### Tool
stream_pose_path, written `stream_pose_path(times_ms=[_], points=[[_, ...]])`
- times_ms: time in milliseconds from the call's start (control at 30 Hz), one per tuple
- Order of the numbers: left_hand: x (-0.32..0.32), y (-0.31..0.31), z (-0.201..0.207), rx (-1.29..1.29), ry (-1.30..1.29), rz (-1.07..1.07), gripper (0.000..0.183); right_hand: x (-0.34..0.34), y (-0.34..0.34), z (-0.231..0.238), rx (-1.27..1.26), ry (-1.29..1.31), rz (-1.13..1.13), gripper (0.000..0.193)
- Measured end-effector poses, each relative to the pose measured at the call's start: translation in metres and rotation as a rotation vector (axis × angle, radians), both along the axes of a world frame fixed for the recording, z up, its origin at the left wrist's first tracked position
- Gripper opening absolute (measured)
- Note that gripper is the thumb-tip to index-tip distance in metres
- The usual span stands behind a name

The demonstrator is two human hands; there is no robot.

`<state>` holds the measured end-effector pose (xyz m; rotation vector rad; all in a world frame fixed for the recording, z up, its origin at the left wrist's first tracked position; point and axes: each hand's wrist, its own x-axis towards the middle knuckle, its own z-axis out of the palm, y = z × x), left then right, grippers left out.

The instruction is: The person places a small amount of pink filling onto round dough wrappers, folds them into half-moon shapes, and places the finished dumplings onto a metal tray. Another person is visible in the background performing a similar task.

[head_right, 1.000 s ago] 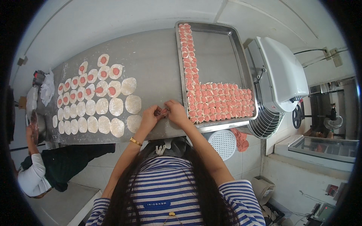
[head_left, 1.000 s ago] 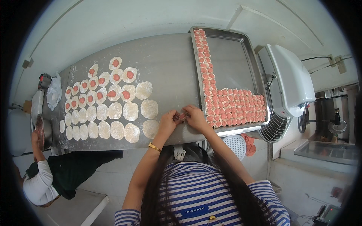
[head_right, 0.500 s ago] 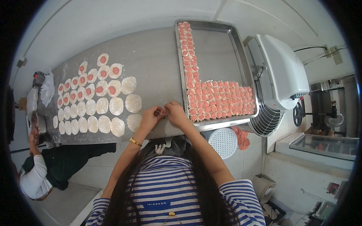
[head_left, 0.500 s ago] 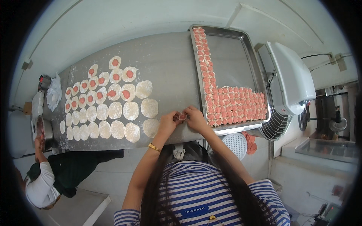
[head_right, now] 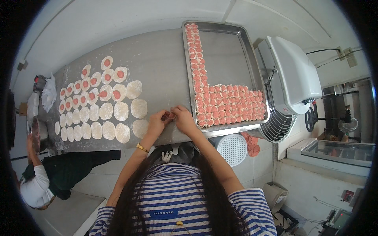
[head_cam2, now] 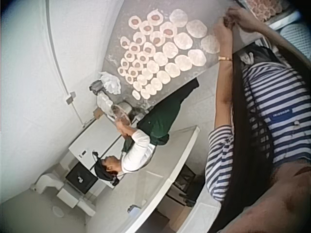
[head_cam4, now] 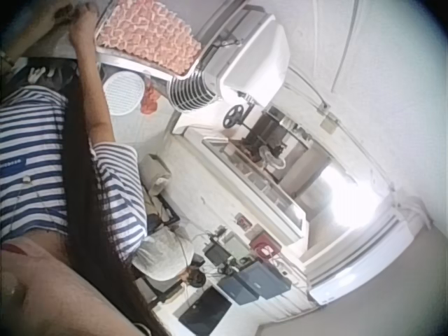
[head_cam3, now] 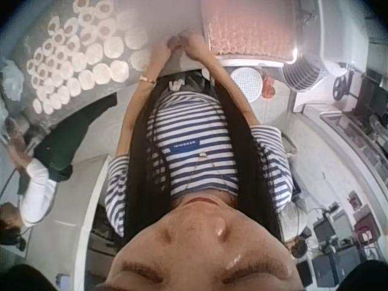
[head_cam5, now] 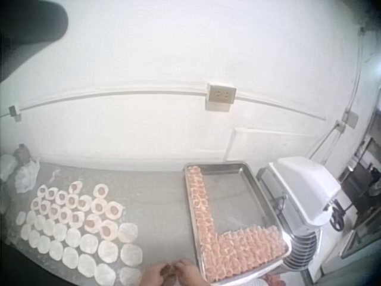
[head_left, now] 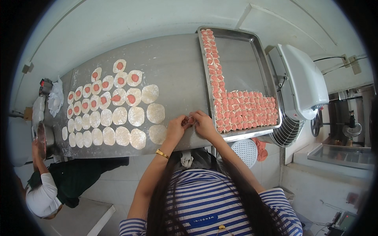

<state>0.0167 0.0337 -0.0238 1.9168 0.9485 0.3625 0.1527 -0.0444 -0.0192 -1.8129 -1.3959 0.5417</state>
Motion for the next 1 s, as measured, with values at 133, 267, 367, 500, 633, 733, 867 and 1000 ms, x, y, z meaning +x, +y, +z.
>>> stream_pose_path(times_ms=[133, 267, 367, 500, 633, 733, 867, 1000], points=[[0.001, 0.000, -0.001, 0.082, -0.100, 0.043, 0.024, -0.003, -0.001, 0.002, 0.024, -0.072, -0.034, 0.022], [0.006, 0.001, -0.010, 0.023, -0.149, 0.075, 0.029, 0.004, 0.003, -0.004, -0.044, 0.038, 0.000, 0.029], [0.007, 0.004, -0.016, 0.003, -0.145, 0.061, 0.029, 0.008, 0.009, -0.004, 0.023, 0.034, -0.008, 0.028], [0.007, 0.009, -0.012, -0.035, -0.117, 0.027, 0.029, 0.003, 0.007, 0.000, -0.032, -0.128, -0.086, 0.028], [0.007, 0.017, -0.009, -0.010, -0.062, -0.026, 0.029, 0.006, 0.011, -0.004, -0.050, -0.034, -0.068, 0.028], [0.007, 0.018, -0.009, 0.165, -0.123, -0.033, 0.030, 0.004, 0.012, -0.002, 0.000, -0.106, -0.089, 0.027], [0.008, 0.020, -0.009, 0.080, -0.131, -0.054, 0.031, 0.002, 0.011, 0.001, -0.123, -0.036, -0.072, 0.027], [0.010, 0.021, -0.003, -0.074, -0.123, -0.037, 0.030, 0.008, 0.015, -0.002, -0.068, -0.020, -0.043, 0.028]])
